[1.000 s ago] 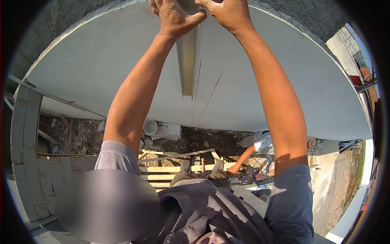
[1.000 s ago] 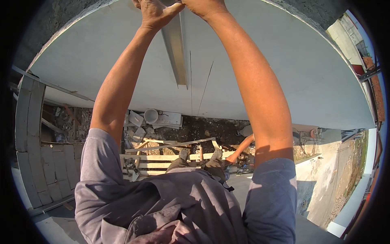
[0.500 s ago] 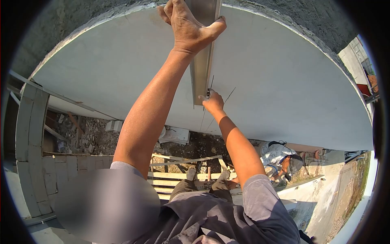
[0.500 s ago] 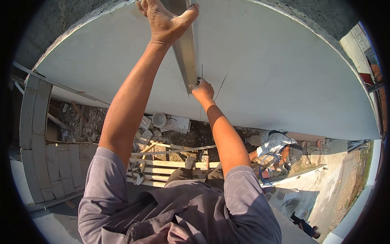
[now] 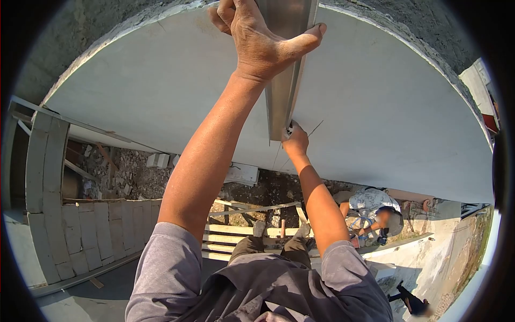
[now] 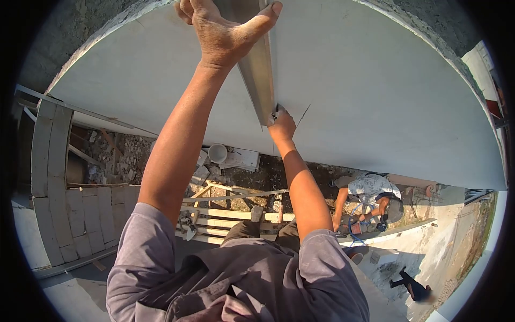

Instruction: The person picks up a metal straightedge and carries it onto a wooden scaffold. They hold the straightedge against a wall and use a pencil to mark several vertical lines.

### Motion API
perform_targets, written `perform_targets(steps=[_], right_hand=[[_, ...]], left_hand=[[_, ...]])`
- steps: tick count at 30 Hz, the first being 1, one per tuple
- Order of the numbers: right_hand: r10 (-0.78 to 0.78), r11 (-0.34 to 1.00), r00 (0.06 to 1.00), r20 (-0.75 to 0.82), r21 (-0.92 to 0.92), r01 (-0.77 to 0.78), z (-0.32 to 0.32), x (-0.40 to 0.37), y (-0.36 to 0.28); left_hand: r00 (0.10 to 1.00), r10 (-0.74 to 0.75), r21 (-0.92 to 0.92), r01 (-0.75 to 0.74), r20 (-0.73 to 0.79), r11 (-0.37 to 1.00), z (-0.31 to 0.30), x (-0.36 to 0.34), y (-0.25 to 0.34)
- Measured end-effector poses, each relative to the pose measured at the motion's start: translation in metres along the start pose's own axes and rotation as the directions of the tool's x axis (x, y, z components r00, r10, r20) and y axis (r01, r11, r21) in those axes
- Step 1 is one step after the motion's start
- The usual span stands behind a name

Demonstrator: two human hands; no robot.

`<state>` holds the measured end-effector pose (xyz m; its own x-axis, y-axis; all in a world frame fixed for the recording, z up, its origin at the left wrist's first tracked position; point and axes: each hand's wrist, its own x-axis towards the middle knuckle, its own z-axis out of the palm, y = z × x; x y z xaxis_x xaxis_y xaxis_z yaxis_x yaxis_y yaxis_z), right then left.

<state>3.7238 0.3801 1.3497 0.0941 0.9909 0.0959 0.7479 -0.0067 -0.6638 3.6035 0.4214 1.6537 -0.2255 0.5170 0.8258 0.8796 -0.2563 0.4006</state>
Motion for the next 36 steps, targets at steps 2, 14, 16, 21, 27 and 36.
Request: perform_targets(steps=[2, 14, 16, 21, 27, 36], right_hand=[[-0.014, 0.999, 1.0, -0.024, 0.029, 0.014, 0.005, 0.002, 0.007], [-0.043, 0.998, 0.997, 0.064, 0.046, 0.04, -0.003, 0.001, 0.009], [-0.022, 0.999, 0.993, 0.114, 0.046, 0.017, -0.005, 0.004, 0.007], [0.017, 0.999, 0.991, 0.133, 0.033, -0.022, -0.01, 0.002, 0.004], [-0.039, 0.999, 0.992, 0.118, 0.034, 0.036, -0.001, 0.001, 0.019], [0.03, 0.999, 0.982, 0.189, -0.03, -0.025, 0.015, -0.002, 0.032]], left_hand=[[1.0, -0.006, -0.04, 0.005, -0.022, 0.999, 0.0, 0.0, 0.001], [0.999, -0.03, -0.005, 0.029, -0.019, 1.0, 0.0, -0.002, 0.001], [0.998, 0.021, 0.002, -0.021, -0.059, 1.0, 0.002, -0.002, -0.001], [0.989, 0.091, -0.017, -0.094, -0.114, 0.995, 0.007, -0.003, -0.008], [1.0, -0.014, -0.069, 0.012, -0.027, 0.998, 0.001, -0.004, 0.0], [0.999, 0.041, -0.152, -0.041, -0.002, 0.987, -0.004, 0.0, 0.002]])
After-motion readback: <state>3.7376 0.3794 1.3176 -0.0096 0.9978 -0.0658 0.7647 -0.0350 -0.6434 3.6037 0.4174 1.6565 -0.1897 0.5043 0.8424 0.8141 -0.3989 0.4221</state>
